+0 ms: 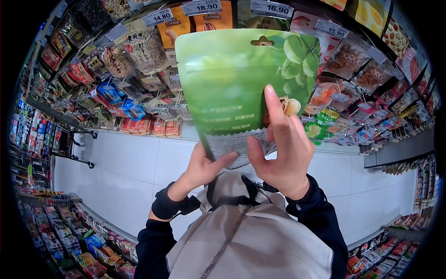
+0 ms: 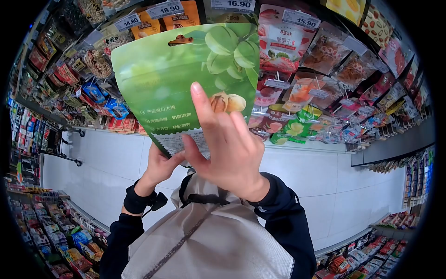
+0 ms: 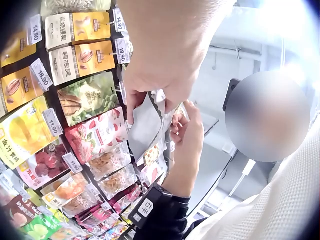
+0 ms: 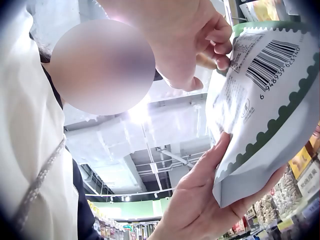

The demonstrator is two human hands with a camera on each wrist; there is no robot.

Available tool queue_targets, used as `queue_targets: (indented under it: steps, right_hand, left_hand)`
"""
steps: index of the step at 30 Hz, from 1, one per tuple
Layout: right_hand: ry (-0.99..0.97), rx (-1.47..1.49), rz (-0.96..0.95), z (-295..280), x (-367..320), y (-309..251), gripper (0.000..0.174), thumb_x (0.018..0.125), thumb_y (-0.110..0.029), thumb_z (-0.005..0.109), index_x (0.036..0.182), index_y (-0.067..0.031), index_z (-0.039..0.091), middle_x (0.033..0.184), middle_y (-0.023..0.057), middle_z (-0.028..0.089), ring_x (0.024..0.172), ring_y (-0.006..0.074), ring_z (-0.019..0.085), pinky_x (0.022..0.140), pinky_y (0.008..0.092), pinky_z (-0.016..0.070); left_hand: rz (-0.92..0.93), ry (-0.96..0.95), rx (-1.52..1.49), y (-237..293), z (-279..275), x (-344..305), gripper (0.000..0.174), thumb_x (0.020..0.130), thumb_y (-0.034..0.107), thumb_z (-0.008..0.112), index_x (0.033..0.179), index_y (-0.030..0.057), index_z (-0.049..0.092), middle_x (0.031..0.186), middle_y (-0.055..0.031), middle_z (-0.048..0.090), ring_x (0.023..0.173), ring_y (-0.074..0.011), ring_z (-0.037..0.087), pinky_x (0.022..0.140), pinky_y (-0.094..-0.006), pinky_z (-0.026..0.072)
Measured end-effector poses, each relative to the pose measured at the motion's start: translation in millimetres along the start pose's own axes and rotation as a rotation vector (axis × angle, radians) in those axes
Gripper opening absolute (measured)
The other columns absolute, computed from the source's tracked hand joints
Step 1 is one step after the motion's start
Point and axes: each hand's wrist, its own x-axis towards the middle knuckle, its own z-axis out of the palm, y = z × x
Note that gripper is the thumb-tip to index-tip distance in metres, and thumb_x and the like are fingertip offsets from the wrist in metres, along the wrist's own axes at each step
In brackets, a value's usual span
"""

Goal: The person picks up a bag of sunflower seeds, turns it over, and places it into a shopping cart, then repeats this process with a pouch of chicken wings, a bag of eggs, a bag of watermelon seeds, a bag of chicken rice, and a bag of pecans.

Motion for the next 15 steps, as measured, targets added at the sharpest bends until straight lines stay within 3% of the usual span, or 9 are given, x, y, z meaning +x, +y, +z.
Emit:
queue_targets:
  steps: [8,15]
  right_hand:
    - [0.002,0.027,0.007,0.0,-1.0,-0.7,0.067,0.057,-0.002,0.064,0.121,-0.0002,0.045,0.065,0.0021,0.046,0.052,0.0134,0.04,0.048,0.0227,0.0368]
    - [-0.142,-0.018,-0.054,0.1,-2.5,-7.9,0.066,0.054,-0.005,0.064,0.119,-0.0054,0.049,0.075,0.0034,0.049,0.062,0.0189,0.046,0.052,0.0268,0.041]
  left_hand:
    - [-0.023,-0.044,-0.042,2.0,-1.4,-1.0,0.035,0.077,0.002,0.059,0.11,-0.0021,0.047,0.097,-0.0071,0.059,0.086,-0.0114,0.055,0.073,-0.0246,0.0447]
    - [0.001,-0.051,-0.022,2.7,-1.7,1.4,0.038,0.078,0.002,0.057,0.113,-0.0023,0.044,0.103,-0.0094,0.056,0.092,-0.0145,0.054,0.078,-0.0272,0.0445]
